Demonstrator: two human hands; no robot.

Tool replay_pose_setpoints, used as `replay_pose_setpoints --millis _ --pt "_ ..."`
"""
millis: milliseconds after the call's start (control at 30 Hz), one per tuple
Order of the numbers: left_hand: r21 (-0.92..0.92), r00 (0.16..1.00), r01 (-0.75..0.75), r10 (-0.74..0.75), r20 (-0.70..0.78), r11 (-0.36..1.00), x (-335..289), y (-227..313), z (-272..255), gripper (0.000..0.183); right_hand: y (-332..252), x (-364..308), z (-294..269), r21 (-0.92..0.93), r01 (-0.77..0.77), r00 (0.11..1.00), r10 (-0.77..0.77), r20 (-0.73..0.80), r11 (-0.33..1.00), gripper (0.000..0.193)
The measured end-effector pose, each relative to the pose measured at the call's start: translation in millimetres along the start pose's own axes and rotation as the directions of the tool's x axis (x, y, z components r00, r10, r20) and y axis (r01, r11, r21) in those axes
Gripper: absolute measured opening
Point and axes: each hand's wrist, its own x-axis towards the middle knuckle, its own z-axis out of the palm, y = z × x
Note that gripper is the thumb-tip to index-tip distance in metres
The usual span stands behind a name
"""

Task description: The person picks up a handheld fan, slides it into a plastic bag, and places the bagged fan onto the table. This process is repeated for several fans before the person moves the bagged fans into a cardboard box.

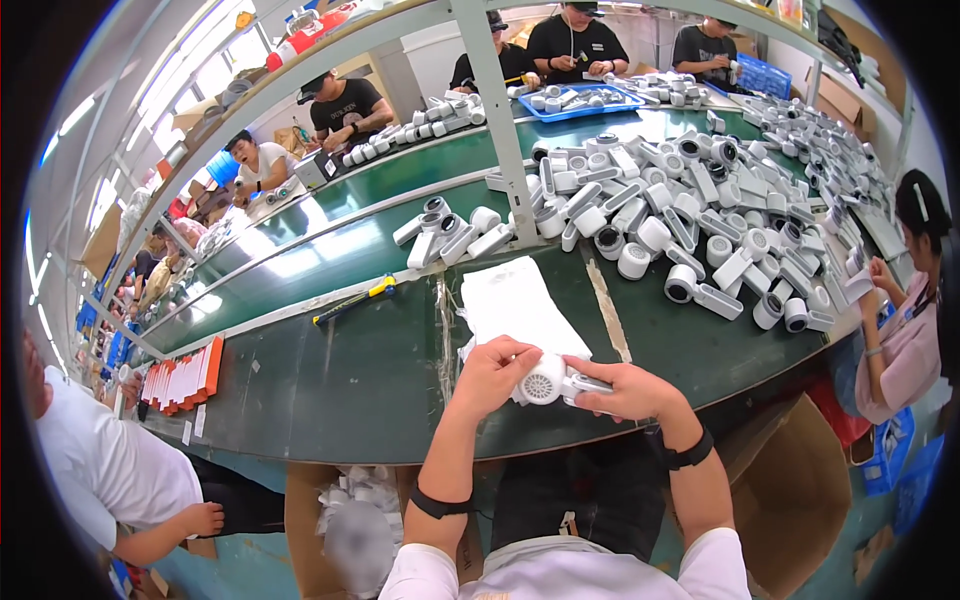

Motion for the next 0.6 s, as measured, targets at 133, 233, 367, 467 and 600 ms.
replay_pose_setpoints --millis 133,233,367,467,600 --pt "0.170 0.983 -0.132 0.151 -0.102 0.976 -13 7 14 0.012 8 6 30 0.217 0.033 0.971 0.021 -0.239 0.976 0.065" --pt "0.338 0.920 -0.330 0.381 -0.094 0.881 -18 4 41 0.011 6 12 50 0.376 0.093 0.914 0.070 -0.399 0.922 0.066" --pt "0.507 0.790 -0.528 0.613 -0.001 0.681 -19 9 59 0.011 22 30 62 0.542 0.372 0.847 -0.036 -0.530 0.753 0.070" --pt "0.554 0.704 -0.573 0.708 -0.045 0.605 -26 6 57 0.010 24 45 69 0.548 0.448 0.785 -0.018 -0.619 0.706 0.069" --pt "0.177 0.896 -0.412 0.433 -0.101 0.894 -52 -13 46 0.010 13 57 85 0.352 0.497 0.621 -0.042 -0.782 0.793 0.061"
